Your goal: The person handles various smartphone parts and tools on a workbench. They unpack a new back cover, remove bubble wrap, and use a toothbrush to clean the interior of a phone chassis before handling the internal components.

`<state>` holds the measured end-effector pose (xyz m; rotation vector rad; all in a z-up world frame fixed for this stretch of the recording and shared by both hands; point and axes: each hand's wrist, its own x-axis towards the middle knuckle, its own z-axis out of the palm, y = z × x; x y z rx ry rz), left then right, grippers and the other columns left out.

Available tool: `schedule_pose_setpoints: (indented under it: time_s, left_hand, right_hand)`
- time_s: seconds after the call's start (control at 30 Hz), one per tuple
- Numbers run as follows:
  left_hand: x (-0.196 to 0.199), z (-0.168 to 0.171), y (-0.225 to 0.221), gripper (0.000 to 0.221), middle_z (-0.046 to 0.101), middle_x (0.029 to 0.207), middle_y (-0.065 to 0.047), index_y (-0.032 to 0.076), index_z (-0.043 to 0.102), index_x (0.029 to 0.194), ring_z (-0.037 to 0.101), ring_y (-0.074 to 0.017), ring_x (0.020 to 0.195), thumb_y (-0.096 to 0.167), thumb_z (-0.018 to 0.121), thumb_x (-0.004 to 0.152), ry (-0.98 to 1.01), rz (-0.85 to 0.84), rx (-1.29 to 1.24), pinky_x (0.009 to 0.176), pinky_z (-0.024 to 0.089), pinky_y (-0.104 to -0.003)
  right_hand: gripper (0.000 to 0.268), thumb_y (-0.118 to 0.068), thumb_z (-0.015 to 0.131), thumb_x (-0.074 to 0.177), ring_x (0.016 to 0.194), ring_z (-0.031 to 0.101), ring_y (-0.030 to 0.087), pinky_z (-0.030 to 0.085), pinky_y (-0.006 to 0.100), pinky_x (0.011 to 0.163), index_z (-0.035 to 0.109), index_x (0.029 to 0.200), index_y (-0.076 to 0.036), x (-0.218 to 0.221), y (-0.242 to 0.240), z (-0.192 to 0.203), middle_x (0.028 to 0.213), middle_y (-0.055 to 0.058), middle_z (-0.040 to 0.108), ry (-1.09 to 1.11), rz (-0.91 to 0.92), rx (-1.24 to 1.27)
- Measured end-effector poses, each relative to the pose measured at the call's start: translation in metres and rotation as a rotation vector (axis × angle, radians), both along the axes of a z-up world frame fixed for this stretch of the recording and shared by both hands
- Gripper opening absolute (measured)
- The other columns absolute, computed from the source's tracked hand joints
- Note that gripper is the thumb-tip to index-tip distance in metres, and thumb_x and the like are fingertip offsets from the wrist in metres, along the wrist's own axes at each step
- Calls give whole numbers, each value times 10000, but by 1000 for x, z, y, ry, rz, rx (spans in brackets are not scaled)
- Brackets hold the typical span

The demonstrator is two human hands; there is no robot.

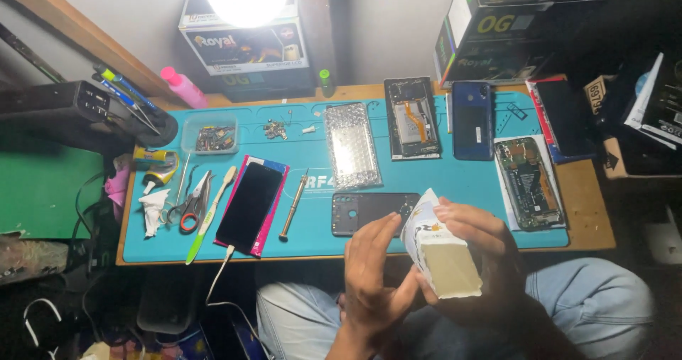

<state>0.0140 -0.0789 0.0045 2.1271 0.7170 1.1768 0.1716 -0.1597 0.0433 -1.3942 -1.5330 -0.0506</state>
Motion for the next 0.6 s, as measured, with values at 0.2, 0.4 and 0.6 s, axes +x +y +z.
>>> schedule_pose_setpoints:
  time_s: [0.2, 0.4, 0.6]
  left_hand:
    - [9, 10, -2, 214, 758, 1089, -152, 9, 688, 1190, 732, -353, 928, 24, 602, 995, -54, -66, 82, 840, 538, -450]
    - [42, 46, -32, 236, 842, 971, -61, 106, 777, 1148, 773, -175, 815, 127, 757, 914, 32, -93, -235, 822, 610, -261]
    - [46, -37, -11, 614, 799, 1248, -134, 54, 652, 1426, 839, -236, 995, 155, 790, 836, 221, -206, -511, 830, 660, -313]
  right_hand:
    - [827, -303, 895, 803, 1233, 730, 328, 577, 429, 1115, 465, 1434, 15, 6, -10, -3, 1325, 233, 693, 216, -163, -82]
    - [216, -181, 783, 926, 1013, 790, 191, 629, 325, 870, 733, 1097, -60, 39, -50, -9, 1085, 89, 838, 756, -331, -175]
    - [230, -36, 846, 915, 963, 727, 297, 546, 433, 800, 719, 1057, -165, 120, -196, -36, 1085, 108, 724, 424, -1180, -72]
